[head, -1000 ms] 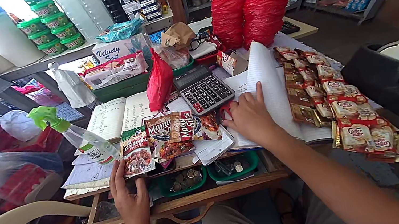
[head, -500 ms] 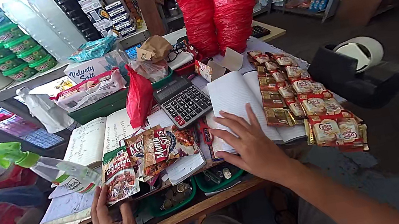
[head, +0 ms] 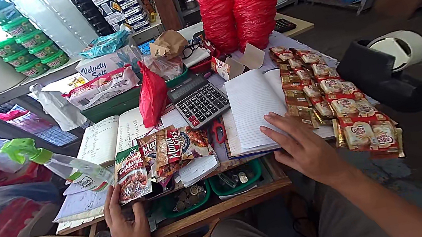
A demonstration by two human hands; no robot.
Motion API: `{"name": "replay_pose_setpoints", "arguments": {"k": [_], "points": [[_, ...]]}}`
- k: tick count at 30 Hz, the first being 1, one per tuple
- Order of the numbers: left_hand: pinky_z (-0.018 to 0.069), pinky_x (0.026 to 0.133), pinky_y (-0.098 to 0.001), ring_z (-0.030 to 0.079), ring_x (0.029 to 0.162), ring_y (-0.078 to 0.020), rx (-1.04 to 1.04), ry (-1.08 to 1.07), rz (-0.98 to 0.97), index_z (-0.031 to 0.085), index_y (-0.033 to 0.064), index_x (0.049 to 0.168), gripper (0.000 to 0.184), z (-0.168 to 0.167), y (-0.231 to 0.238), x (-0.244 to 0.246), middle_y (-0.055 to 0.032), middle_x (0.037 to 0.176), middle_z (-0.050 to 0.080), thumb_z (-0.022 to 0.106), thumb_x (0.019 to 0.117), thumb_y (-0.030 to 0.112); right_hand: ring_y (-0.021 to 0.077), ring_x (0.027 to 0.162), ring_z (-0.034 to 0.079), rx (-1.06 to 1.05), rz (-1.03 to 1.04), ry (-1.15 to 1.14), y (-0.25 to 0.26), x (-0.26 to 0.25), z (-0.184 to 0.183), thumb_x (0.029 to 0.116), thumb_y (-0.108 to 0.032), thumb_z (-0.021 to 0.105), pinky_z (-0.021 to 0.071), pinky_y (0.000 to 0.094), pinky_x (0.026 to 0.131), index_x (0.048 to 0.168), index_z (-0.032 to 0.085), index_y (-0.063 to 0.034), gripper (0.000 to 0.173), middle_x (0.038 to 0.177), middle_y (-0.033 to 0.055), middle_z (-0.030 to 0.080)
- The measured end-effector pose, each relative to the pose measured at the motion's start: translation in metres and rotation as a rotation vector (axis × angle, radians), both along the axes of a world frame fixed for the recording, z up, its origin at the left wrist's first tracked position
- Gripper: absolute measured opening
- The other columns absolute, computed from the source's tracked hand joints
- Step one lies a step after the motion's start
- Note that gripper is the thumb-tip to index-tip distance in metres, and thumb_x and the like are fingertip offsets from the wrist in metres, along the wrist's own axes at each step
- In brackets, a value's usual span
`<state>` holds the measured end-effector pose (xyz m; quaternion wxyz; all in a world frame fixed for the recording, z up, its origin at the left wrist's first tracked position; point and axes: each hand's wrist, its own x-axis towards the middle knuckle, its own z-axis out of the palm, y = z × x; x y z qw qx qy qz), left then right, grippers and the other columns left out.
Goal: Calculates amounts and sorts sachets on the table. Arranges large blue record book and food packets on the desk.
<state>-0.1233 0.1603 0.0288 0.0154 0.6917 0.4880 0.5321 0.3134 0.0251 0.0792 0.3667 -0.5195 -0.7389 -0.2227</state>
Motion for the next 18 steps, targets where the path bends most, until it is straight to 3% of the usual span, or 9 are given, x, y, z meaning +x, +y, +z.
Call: {"name": "replay_pose_setpoints", "arguments": {"k": [6, 9, 12, 14, 18], "points": [[0.0357, 0.120, -0.0403, 0.043, 0.145, -0.0319, -0.007, -0.001, -0.008, 0.054, -0.0070, 0.140, 0.055, 0.000, 0.000, 0.000, -0.0268, 0.152, 0.046, 0.052, 0.0918, 0.018, 0.0310, 0.139, 0.054, 0.157, -0.038, 0.132, 0.004, 0.007, -0.017, 0.1045, -0.020, 0.055, 0.0426, 0.0497, 0.118, 0.138, 0.062, -0.0110, 0.035, 0.141, 0.0169, 0.061], [0.0356, 0.120, -0.0399, 0.043, 0.145, -0.0319, -0.004, -0.004, -0.012, 0.055, -0.0066, 0.140, 0.054, 0.000, 0.000, 0.001, -0.0272, 0.152, 0.046, 0.053, 0.0911, 0.017, 0.0291, 0.134, 0.059, 0.202, -0.067, 0.293, 0.003, 0.007, -0.016, 0.1061, -0.021, 0.052, 0.0494, 0.0443, 0.113, 0.136, 0.062, -0.0046, 0.036, 0.137, 0.0182, 0.065], [0.0351, 0.120, -0.0398, 0.043, 0.145, -0.0318, -0.006, 0.001, -0.011, 0.055, -0.0063, 0.140, 0.054, 0.000, 0.000, 0.000, -0.0270, 0.152, 0.046, 0.053, 0.0914, 0.017, 0.0189, 0.112, 0.064, 0.240, -0.152, 0.570, 0.000, 0.002, -0.006, 0.1043, -0.018, 0.051, 0.0553, 0.0335, 0.096, 0.138, 0.046, 0.0106, 0.045, 0.124, 0.0229, 0.063], [0.0353, 0.120, -0.0404, 0.043, 0.145, -0.0319, -0.010, 0.004, -0.005, 0.055, -0.0061, 0.140, 0.055, 0.001, -0.001, 0.000, -0.0264, 0.152, 0.047, 0.054, 0.0913, 0.018, 0.0153, 0.116, 0.063, 0.284, -0.207, 0.743, 0.000, 0.001, 0.009, 0.0998, -0.010, 0.051, 0.0547, 0.0299, 0.098, 0.145, 0.029, 0.0175, 0.057, 0.127, 0.0259, 0.057], [0.0356, 0.120, -0.0416, 0.043, 0.145, -0.0324, -0.023, 0.003, 0.003, 0.055, -0.0060, 0.141, 0.055, 0.002, -0.002, 0.000, -0.0261, 0.152, 0.047, 0.053, 0.0919, 0.020, 0.0182, 0.130, 0.058, 0.386, -0.253, 0.969, -0.009, 0.019, 0.036, 0.0959, -0.006, 0.062, 0.0526, 0.0311, 0.106, 0.156, 0.008, 0.0115, 0.083, 0.148, 0.0267, 0.045]]}}
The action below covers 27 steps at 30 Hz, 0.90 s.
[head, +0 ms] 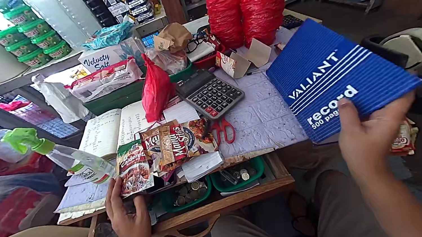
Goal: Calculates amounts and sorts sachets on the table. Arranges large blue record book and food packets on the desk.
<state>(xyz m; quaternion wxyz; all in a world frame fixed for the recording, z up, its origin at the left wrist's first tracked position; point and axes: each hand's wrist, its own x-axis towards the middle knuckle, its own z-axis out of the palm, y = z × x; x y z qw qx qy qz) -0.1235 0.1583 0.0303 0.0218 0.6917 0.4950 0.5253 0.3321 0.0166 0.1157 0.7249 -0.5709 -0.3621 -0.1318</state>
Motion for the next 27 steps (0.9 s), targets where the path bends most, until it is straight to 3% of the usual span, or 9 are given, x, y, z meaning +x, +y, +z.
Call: {"name": "replay_pose_setpoints", "arguments": {"k": [2, 5, 7, 10, 12, 15, 20, 24, 27], "points": [[0.0360, 0.119, -0.0415, 0.043, 0.144, -0.0326, 0.001, 0.001, 0.002, 0.055, -0.0058, 0.140, 0.055, 0.000, 0.000, 0.000, -0.0265, 0.152, 0.047, 0.053, 0.0921, 0.020, 0.0239, 0.139, 0.050, 0.018, -0.084, -0.002, -0.008, 0.013, 0.006, 0.0938, -0.006, 0.067, 0.0486, 0.0338, 0.112, 0.159, 0.007, 0.0089, 0.090, 0.158, 0.0280, 0.034], [0.0360, 0.119, -0.0430, 0.043, 0.145, -0.0325, -0.008, -0.005, 0.013, 0.055, -0.0047, 0.141, 0.055, 0.000, -0.001, 0.001, -0.0259, 0.152, 0.046, 0.054, 0.0910, 0.019, 0.0398, 0.150, 0.032, -0.075, -0.327, -0.134, -0.018, 0.016, 0.012, 0.0921, -0.020, 0.073, 0.0339, 0.0440, 0.122, 0.158, 0.019, 0.0108, 0.090, 0.162, 0.0352, 0.024], [0.0369, 0.119, -0.0427, 0.043, 0.145, -0.0317, -0.010, -0.011, 0.018, 0.055, -0.0040, 0.142, 0.056, 0.000, -0.001, 0.000, -0.0249, 0.153, 0.046, 0.054, 0.0905, 0.018, 0.0456, 0.150, 0.030, -0.115, -0.336, -0.324, -0.018, 0.005, 0.013, 0.0960, -0.025, 0.069, 0.0303, 0.0527, 0.123, 0.155, 0.033, 0.0070, 0.076, 0.161, 0.0345, 0.028], [0.0365, 0.120, -0.0436, 0.043, 0.146, -0.0322, -0.003, -0.022, 0.031, 0.053, -0.0057, 0.143, 0.058, 0.000, -0.002, 0.001, -0.0253, 0.154, 0.045, 0.055, 0.0899, 0.017, 0.0342, 0.140, 0.049, -0.236, 0.016, -0.544, -0.002, -0.038, 0.016, 0.1013, -0.019, 0.059, 0.0447, 0.0473, 0.113, 0.136, 0.062, -0.0003, 0.039, 0.149, 0.0237, 0.052], [0.0349, 0.120, -0.0443, 0.040, 0.147, -0.0330, 0.001, -0.034, 0.042, 0.050, -0.0074, 0.144, 0.061, 0.001, -0.002, 0.000, -0.0265, 0.155, 0.043, 0.056, 0.0892, 0.017, 0.0286, 0.134, 0.056, -0.347, 0.322, -0.623, 0.023, -0.075, 0.013, 0.1015, -0.021, 0.060, 0.0518, 0.0434, 0.107, 0.129, 0.069, -0.0050, 0.033, 0.144, 0.0176, 0.058], [0.0350, 0.121, -0.0447, 0.039, 0.147, -0.0334, -0.003, -0.057, 0.059, 0.045, -0.0088, 0.146, 0.063, 0.002, -0.003, 0.001, -0.0275, 0.156, 0.041, 0.056, 0.0898, 0.018, 0.0258, 0.141, 0.050, -0.381, 0.578, -0.796, 0.067, -0.130, 0.006, 0.0996, -0.025, 0.065, 0.0493, 0.0410, 0.111, 0.134, 0.066, -0.0105, 0.037, 0.151, 0.0138, 0.052], [0.0383, 0.119, -0.0468, 0.044, 0.144, -0.0350, 0.009, -0.077, 0.071, 0.052, -0.0062, 0.143, 0.055, 0.003, -0.003, 0.002, -0.0274, 0.152, 0.046, 0.060, 0.0942, 0.019, 0.0355, 0.152, 0.032, -0.472, 0.770, -1.086, 0.128, -0.194, 0.007, 0.0901, -0.029, 0.078, 0.0380, 0.0496, 0.119, 0.149, 0.054, -0.0153, 0.065, 0.162, 0.0206, 0.035], [0.0426, 0.116, -0.0443, 0.048, 0.141, -0.0330, 0.044, -0.083, 0.098, 0.064, 0.0040, 0.136, 0.043, 0.002, -0.001, 0.005, -0.0244, 0.150, 0.049, 0.064, 0.0964, 0.021, 0.0410, 0.145, 0.043, -0.584, 0.789, -1.227, 0.157, -0.217, 0.008, 0.0958, -0.035, 0.072, 0.0448, 0.0562, 0.110, 0.155, 0.046, -0.0215, 0.066, 0.158, 0.0231, 0.041], [0.0433, 0.116, -0.0429, 0.049, 0.141, -0.0305, 0.048, -0.094, 0.092, 0.066, 0.0083, 0.136, 0.041, 0.001, 0.001, 0.005, -0.0228, 0.152, 0.048, 0.067, 0.0972, 0.023, 0.0476, 0.126, 0.060, -0.467, 0.741, -1.371, 0.171, -0.217, 0.003, 0.1032, -0.014, 0.057, 0.0568, 0.0581, 0.092, 0.152, 0.049, -0.0214, 0.050, 0.142, 0.0293, 0.056]]}}
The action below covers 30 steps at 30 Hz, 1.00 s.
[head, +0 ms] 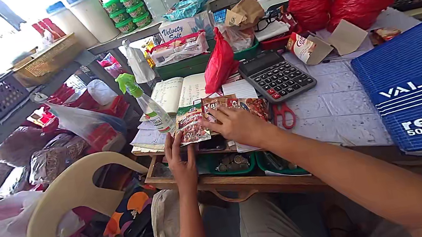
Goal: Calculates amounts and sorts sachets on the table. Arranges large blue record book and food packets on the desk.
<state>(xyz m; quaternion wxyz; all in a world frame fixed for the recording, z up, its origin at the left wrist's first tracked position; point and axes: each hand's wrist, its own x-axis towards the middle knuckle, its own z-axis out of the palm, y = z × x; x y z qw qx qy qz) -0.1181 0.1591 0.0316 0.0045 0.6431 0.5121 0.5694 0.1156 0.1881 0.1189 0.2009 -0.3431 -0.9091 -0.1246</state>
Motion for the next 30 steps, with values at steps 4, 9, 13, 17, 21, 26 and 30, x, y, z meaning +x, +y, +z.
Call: {"name": "replay_pose_setpoints", "arguments": {"k": [4, 9, 13, 17, 21, 26, 30], "points": [[0.0444, 0.115, -0.0417, 0.051, 0.140, -0.0282, 0.012, -0.014, -0.020, 0.067, 0.0093, 0.135, 0.040, -0.001, 0.000, 0.001, -0.0191, 0.149, 0.053, 0.068, 0.0973, 0.021, 0.0519, 0.109, 0.065, -0.003, 0.007, -0.069, 0.003, -0.001, 0.008, 0.1016, -0.005, 0.056, 0.0595, 0.0549, 0.075, 0.159, 0.036, -0.0372, 0.069, 0.149, 0.0321, 0.047], [0.0445, 0.115, -0.0404, 0.051, 0.139, -0.0282, 0.006, -0.133, -0.079, 0.032, -0.0046, 0.155, 0.077, -0.003, -0.001, 0.000, -0.0251, 0.155, 0.042, 0.073, 0.0948, 0.020, 0.0482, 0.092, 0.067, -0.037, -0.001, -0.161, 0.010, -0.017, 0.024, 0.1001, -0.004, 0.058, 0.0570, 0.0515, 0.062, 0.145, 0.058, -0.0230, 0.049, 0.137, 0.0316, 0.056], [0.0401, 0.118, -0.0435, 0.043, 0.144, -0.0337, 0.015, -0.109, -0.046, 0.035, -0.0098, 0.151, 0.076, -0.004, 0.001, -0.002, -0.0292, 0.157, 0.037, 0.069, 0.0896, 0.018, 0.0435, 0.094, 0.071, 0.026, 0.032, 0.022, 0.027, -0.014, 0.027, 0.0961, 0.001, 0.062, 0.0607, 0.0536, 0.070, 0.135, 0.065, -0.0168, 0.043, 0.127, 0.0253, 0.065], [0.0391, 0.118, -0.0444, 0.040, 0.146, -0.0343, -0.004, -0.107, -0.004, 0.048, -0.0058, 0.145, 0.066, -0.003, 0.000, -0.003, -0.0272, 0.156, 0.039, 0.068, 0.0873, 0.018, 0.0361, 0.095, 0.074, 0.062, -0.031, 0.276, 0.042, -0.004, 0.035, 0.0978, -0.004, 0.059, 0.0617, 0.0512, 0.074, 0.131, 0.068, -0.0137, 0.036, 0.129, 0.0178, 0.068], [0.0384, 0.118, -0.0437, 0.038, 0.147, -0.0339, -0.025, -0.111, 0.019, 0.051, -0.0029, 0.145, 0.064, 0.000, -0.002, -0.001, -0.0267, 0.158, 0.038, 0.069, 0.0879, 0.021, 0.0314, 0.101, 0.073, -0.089, -0.180, 0.616, 0.041, 0.021, 0.065, 0.1073, -0.013, 0.048, 0.0596, 0.0530, 0.086, 0.136, 0.061, -0.0094, 0.032, 0.125, 0.0139, 0.070], [0.0440, 0.114, -0.0414, 0.046, 0.143, -0.0308, -0.030, -0.080, 0.012, 0.062, 0.0010, 0.136, 0.051, -0.001, -0.001, 0.002, -0.0245, 0.153, 0.046, 0.069, 0.0896, 0.020, 0.0221, 0.121, 0.063, -0.127, -0.294, 1.228, 0.044, 0.080, 0.084, 0.1056, -0.015, 0.051, 0.0514, 0.0391, 0.104, 0.148, 0.045, 0.0029, 0.047, 0.136, 0.0216, 0.061], [0.0369, 0.120, -0.0507, 0.050, 0.141, -0.0305, -0.026, 0.010, 0.001, 0.068, 0.0089, 0.134, 0.043, -0.003, 0.001, -0.001, -0.0163, 0.150, 0.054, 0.065, 0.0929, 0.020, 0.0092, 0.125, 0.059, 0.050, -0.257, 1.455, 0.021, 0.136, 0.096, 0.1042, -0.015, 0.054, 0.0491, 0.0255, 0.107, 0.149, 0.036, 0.0074, 0.054, 0.137, 0.0160, 0.059]]}}
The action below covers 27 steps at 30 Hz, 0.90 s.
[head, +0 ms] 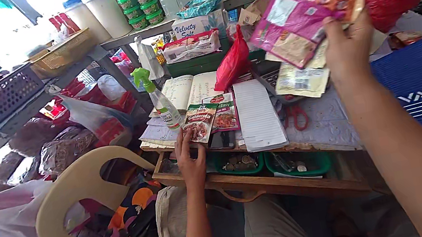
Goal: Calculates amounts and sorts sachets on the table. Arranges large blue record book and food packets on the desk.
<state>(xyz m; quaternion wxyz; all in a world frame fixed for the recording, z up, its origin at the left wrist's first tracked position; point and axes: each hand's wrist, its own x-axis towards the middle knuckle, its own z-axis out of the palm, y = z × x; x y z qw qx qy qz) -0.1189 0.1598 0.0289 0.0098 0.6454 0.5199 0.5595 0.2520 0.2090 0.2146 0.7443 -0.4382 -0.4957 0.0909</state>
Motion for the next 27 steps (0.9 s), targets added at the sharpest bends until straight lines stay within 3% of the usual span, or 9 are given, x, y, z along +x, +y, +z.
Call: {"name": "replay_pose_setpoints", "arguments": {"k": [2, 4, 7, 9, 12, 15, 19, 22, 27], "points": [[0.0327, 0.122, -0.0537, 0.052, 0.139, -0.0327, 0.019, 0.067, 0.006, 0.072, 0.0124, 0.130, 0.037, 0.000, 0.001, -0.001, -0.0112, 0.144, 0.061, 0.061, 0.0955, 0.020, 0.0134, 0.125, 0.061, 0.000, -0.197, -0.179, -0.015, 0.026, 0.000, 0.1065, -0.020, 0.050, 0.0492, 0.0282, 0.107, 0.150, 0.037, 0.0066, 0.053, 0.136, 0.0189, 0.060], [0.0324, 0.122, -0.0546, 0.053, 0.138, -0.0343, 0.036, 0.093, -0.009, 0.073, 0.0129, 0.128, 0.034, 0.000, 0.002, -0.002, -0.0098, 0.140, 0.064, 0.060, 0.0972, 0.017, 0.0309, 0.112, 0.067, -0.125, -0.415, -0.449, -0.036, 0.040, 0.001, 0.1093, -0.023, 0.042, 0.0527, 0.0470, 0.096, 0.146, 0.045, 0.0014, 0.044, 0.126, 0.0252, 0.065], [0.0327, 0.122, -0.0531, 0.053, 0.138, -0.0339, 0.035, 0.097, -0.012, 0.073, 0.0143, 0.129, 0.033, 0.000, 0.001, 0.000, -0.0110, 0.141, 0.064, 0.059, 0.0991, 0.015, 0.0512, 0.114, 0.064, -0.313, -0.480, -0.810, -0.046, 0.049, -0.013, 0.1097, -0.011, 0.038, 0.0517, 0.0680, 0.088, 0.146, 0.050, -0.0005, 0.039, 0.138, 0.0305, 0.058], [0.0343, 0.121, -0.0517, 0.054, 0.137, -0.0329, 0.039, 0.092, -0.010, 0.074, 0.0139, 0.128, 0.032, 0.002, 0.000, 0.001, -0.0111, 0.140, 0.064, 0.059, 0.0994, 0.015, 0.0537, 0.124, 0.059, -0.425, -0.426, -0.955, -0.041, 0.049, -0.031, 0.1055, -0.004, 0.048, 0.0495, 0.0719, 0.092, 0.141, 0.056, -0.0008, 0.036, 0.143, 0.0314, 0.054], [0.0355, 0.120, -0.0513, 0.055, 0.137, -0.0300, 0.036, 0.091, -0.006, 0.071, 0.0124, 0.131, 0.034, 0.003, 0.000, 0.001, -0.0094, 0.140, 0.064, 0.059, 0.0991, 0.015, 0.0604, 0.144, 0.031, -0.558, -0.161, -1.060, -0.034, 0.035, -0.050, 0.0841, -0.007, 0.083, 0.0184, 0.0872, 0.108, 0.135, 0.065, -0.0064, 0.054, 0.152, 0.0377, 0.040], [0.0364, 0.118, -0.0510, 0.055, 0.136, -0.0279, 0.022, 0.089, -0.005, 0.070, 0.0140, 0.133, 0.035, 0.001, 0.001, 0.000, -0.0079, 0.140, 0.064, 0.060, 0.0988, 0.015, 0.0502, 0.144, 0.039, -0.481, -0.007, -1.056, -0.031, -0.013, -0.051, 0.0911, -0.013, 0.076, 0.0244, 0.0780, 0.113, 0.135, 0.067, -0.0084, 0.045, 0.154, 0.0282, 0.043], [0.0396, 0.114, -0.0495, 0.056, 0.132, -0.0277, 0.026, 0.078, -0.010, 0.073, 0.0166, 0.129, 0.033, 0.001, 0.002, -0.001, -0.0096, 0.137, 0.065, 0.062, 0.0981, 0.016, 0.0309, 0.143, 0.048, -0.294, 0.220, -1.122, -0.025, -0.089, -0.062, 0.0984, -0.022, 0.068, 0.0401, 0.0493, 0.118, 0.130, 0.068, -0.0047, 0.036, 0.152, 0.0147, 0.052], [0.0399, 0.112, -0.0490, 0.058, 0.127, -0.0275, 0.053, 0.083, 0.002, 0.073, 0.0157, 0.128, 0.034, 0.001, 0.002, -0.002, -0.0107, 0.133, 0.066, 0.063, 0.0958, 0.016, 0.0325, 0.138, 0.053, -0.422, 0.473, -1.289, -0.013, -0.118, -0.070, 0.0986, -0.025, 0.069, 0.0447, 0.0483, 0.113, 0.138, 0.061, -0.0004, 0.048, 0.149, 0.0191, 0.054], [0.0394, 0.109, -0.0464, 0.056, 0.123, -0.0274, 0.051, 0.065, 0.000, 0.074, 0.0159, 0.127, 0.033, 0.001, 0.001, -0.001, -0.0114, 0.128, 0.066, 0.064, 0.0953, 0.016, 0.0343, 0.117, 0.067, -0.408, 0.508, -1.436, -0.013, -0.119, -0.073, 0.1029, -0.015, 0.061, 0.0544, 0.0497, 0.097, 0.133, 0.062, 0.0000, 0.034, 0.132, 0.0195, 0.066]]}}
